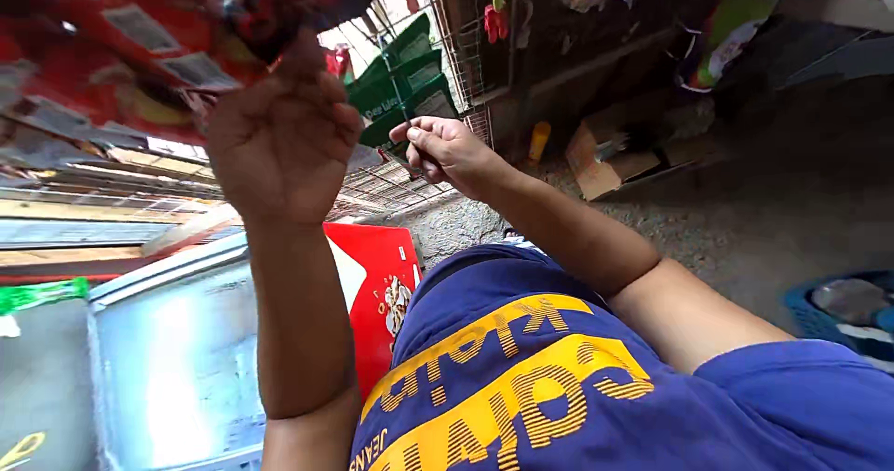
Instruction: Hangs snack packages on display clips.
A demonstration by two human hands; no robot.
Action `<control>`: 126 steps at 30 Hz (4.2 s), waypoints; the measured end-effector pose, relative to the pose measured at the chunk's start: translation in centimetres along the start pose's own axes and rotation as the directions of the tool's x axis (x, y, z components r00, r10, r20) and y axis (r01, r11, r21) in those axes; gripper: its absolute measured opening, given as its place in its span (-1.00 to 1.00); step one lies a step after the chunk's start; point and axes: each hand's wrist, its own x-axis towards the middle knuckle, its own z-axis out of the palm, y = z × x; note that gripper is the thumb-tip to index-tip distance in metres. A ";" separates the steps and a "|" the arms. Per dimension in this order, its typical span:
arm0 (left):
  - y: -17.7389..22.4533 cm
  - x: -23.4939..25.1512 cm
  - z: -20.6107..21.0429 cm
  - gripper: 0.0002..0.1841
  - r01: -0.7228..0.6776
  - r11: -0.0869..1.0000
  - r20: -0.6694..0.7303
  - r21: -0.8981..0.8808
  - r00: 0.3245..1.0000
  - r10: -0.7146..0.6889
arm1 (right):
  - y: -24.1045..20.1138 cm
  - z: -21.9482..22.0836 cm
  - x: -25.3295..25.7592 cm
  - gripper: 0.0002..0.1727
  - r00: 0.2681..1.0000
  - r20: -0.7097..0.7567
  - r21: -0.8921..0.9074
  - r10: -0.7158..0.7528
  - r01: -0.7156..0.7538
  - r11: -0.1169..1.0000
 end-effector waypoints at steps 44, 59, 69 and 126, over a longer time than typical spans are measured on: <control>-11.8 0.7 -0.9 -0.07 -0.085 0.709 -0.283 0.700 0.879 0.385 | 2.2 -5.0 4.4 -0.27 0.985 -0.103 -0.345 -0.139 0.096 0.934; -14.1 -0.2 -4.6 0.13 -0.016 0.695 -0.421 0.718 0.786 0.453 | 3.2 -8.5 5.6 -0.39 0.946 -0.124 -0.515 -0.299 0.196 0.834; -18.4 -7.5 -6.8 -0.19 0.227 0.786 -0.591 0.575 0.779 0.208 | -0.6 -10.8 11.0 -0.60 0.851 0.009 -0.990 -0.525 0.083 0.118; -19.9 -13.0 -8.1 -0.60 0.420 0.835 -0.616 0.356 0.777 -0.129 | -18.8 -3.4 9.6 -0.79 0.717 -0.193 0.081 -0.670 0.692 0.717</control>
